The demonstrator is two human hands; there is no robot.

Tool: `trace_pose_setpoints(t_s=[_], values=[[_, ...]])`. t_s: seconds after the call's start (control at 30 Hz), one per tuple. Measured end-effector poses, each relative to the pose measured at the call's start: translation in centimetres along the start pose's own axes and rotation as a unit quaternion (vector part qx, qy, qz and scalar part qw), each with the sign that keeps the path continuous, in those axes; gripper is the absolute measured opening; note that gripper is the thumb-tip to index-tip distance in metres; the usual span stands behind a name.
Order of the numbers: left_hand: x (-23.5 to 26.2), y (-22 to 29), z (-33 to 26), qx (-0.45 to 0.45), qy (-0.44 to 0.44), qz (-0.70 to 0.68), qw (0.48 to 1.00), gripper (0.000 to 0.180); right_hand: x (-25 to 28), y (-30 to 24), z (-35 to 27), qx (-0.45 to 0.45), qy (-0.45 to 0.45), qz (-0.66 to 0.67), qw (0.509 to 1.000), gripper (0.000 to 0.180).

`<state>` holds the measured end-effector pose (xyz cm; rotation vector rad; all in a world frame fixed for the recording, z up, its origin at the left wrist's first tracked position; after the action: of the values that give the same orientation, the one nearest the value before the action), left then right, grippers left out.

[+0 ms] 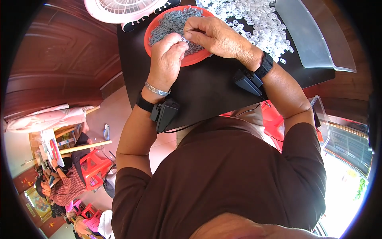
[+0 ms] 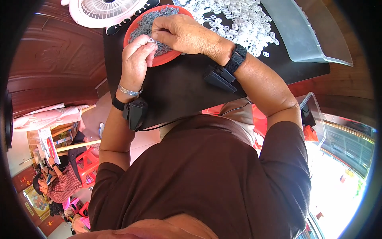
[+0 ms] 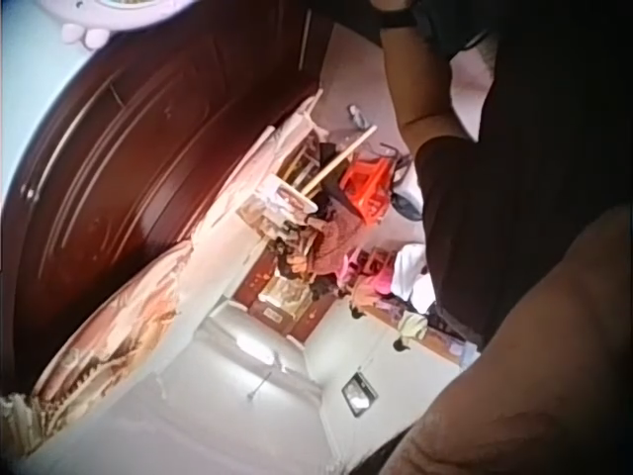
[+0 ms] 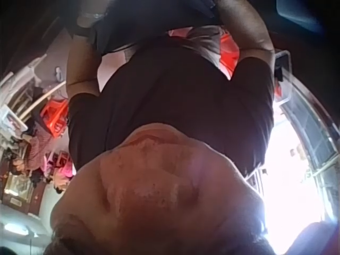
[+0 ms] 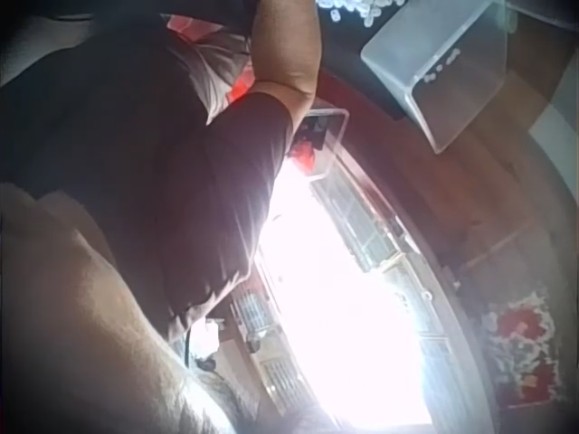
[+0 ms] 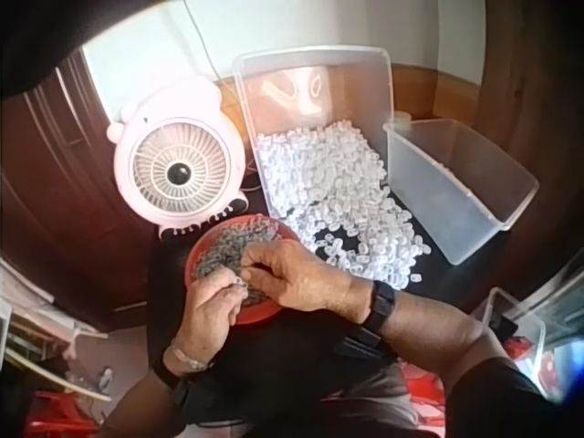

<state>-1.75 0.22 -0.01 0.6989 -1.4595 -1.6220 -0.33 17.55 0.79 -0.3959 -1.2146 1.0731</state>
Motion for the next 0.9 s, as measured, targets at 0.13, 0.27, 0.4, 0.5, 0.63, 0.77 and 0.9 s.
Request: trace_pose_setpoints(t_s=[0.13,0.27,0.4,0.5,0.63,0.77,0.9], values=[[-0.1,0.2,-0.1,-0.011,-0.013,0.011,1.000,0.015,0.2,-0.4,-0.1,-0.004,-0.025,-0.016,1.000,0.013],[-0.3,0.8,-0.3,0.005,-0.008,-0.012,1.000,0.018,0.0,-0.5,-0.2,-0.010,-0.017,0.024,1.000,0.016],[-0.3,0.7,-0.1,0.010,0.021,-0.021,1.000,0.017,0.9,-0.6,-0.1,-0.044,0.024,-0.009,0.999,0.022],[0.2,0.6,-0.1,0.021,0.035,-0.030,0.999,0.017,4.0,0.3,0.4,-0.054,0.146,-0.177,0.972,0.021],[0.4,0.7,0.2,0.011,0.029,-0.032,0.999,0.018,9.4,5.0,-0.4,-0.013,0.053,-0.470,0.881,0.019],[0.5,0.4,0.2,0.014,0.024,-0.036,0.999,0.019,10.9,7.1,-1.2,-0.114,-0.109,-0.462,0.873,0.014],[0.4,0.9,0.2,0.011,0.023,-0.026,0.999,0.018,10.5,7.0,-1.7,-0.184,-0.053,-0.265,0.945,0.018]])
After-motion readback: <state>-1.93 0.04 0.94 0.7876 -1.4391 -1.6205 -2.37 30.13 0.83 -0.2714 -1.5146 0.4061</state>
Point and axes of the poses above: each hand's wrist, its own z-axis towards the middle knuckle, its own x-axis out of the back of the hand, y = z × x, the point moved 1 cm from there along z, towards the middle knuckle, and after that the axes turned 3 degrees about -x, right-handed, at the moved point
